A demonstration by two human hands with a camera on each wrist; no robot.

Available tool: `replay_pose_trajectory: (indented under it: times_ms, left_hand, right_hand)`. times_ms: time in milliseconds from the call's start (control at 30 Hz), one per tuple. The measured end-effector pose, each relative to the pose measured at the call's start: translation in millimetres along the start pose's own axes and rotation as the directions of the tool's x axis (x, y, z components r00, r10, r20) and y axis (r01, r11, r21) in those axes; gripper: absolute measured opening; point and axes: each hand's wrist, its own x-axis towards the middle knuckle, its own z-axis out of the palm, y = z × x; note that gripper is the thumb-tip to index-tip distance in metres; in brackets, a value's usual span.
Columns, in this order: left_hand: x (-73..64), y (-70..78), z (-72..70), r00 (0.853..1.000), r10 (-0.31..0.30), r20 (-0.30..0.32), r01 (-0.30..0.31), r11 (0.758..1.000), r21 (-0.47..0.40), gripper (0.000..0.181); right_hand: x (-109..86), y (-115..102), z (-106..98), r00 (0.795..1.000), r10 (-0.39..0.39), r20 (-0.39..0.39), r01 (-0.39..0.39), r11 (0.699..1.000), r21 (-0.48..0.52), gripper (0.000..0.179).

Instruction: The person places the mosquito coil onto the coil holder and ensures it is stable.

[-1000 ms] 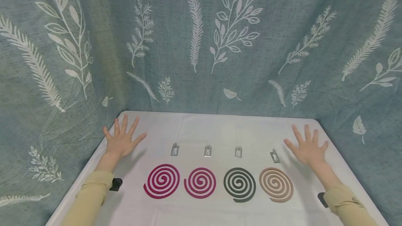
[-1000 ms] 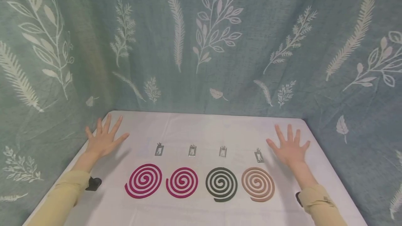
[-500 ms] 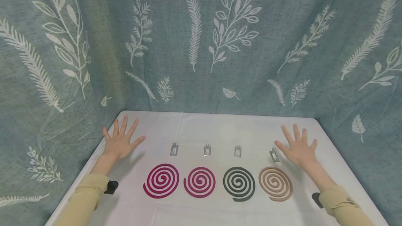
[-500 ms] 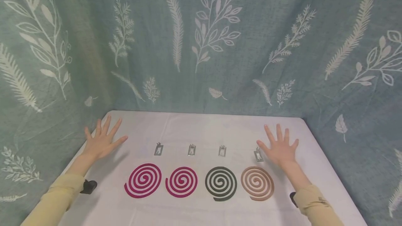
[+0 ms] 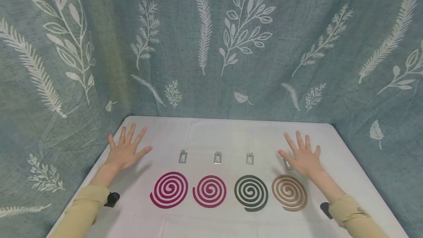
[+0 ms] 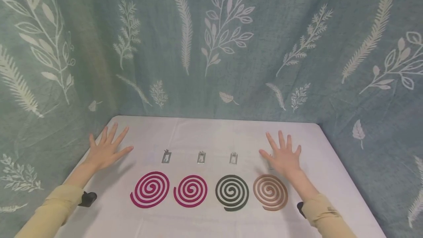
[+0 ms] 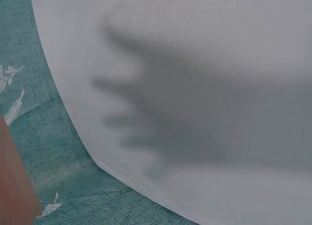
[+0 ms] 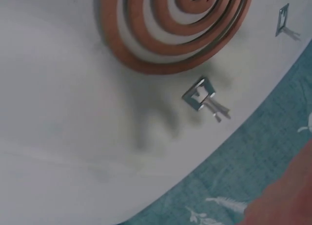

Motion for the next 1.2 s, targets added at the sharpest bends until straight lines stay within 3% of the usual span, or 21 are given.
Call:
replay_pose_trajectory:
  times_ms: [833, 1200]
  left_hand:
    - [3.5, 10.6, -0.3, 0.988, 0.135, 0.075, -0.128, 0.988, -0.084, 0.083]
    - [2.2, 18.6, 6.2, 0.976, 0.172, 0.133, -0.151, 0.976, -0.155, 0.084]
  right_hand:
    - [12.8, -63.6, 28.4, 0.979, -0.201, -0.016, 0.201, 0.978, 0.051, 0.073]
    - [10.7, -103.0, 37.8, 0.967, -0.247, 0.067, 0.232, 0.957, 0.171, 0.077]
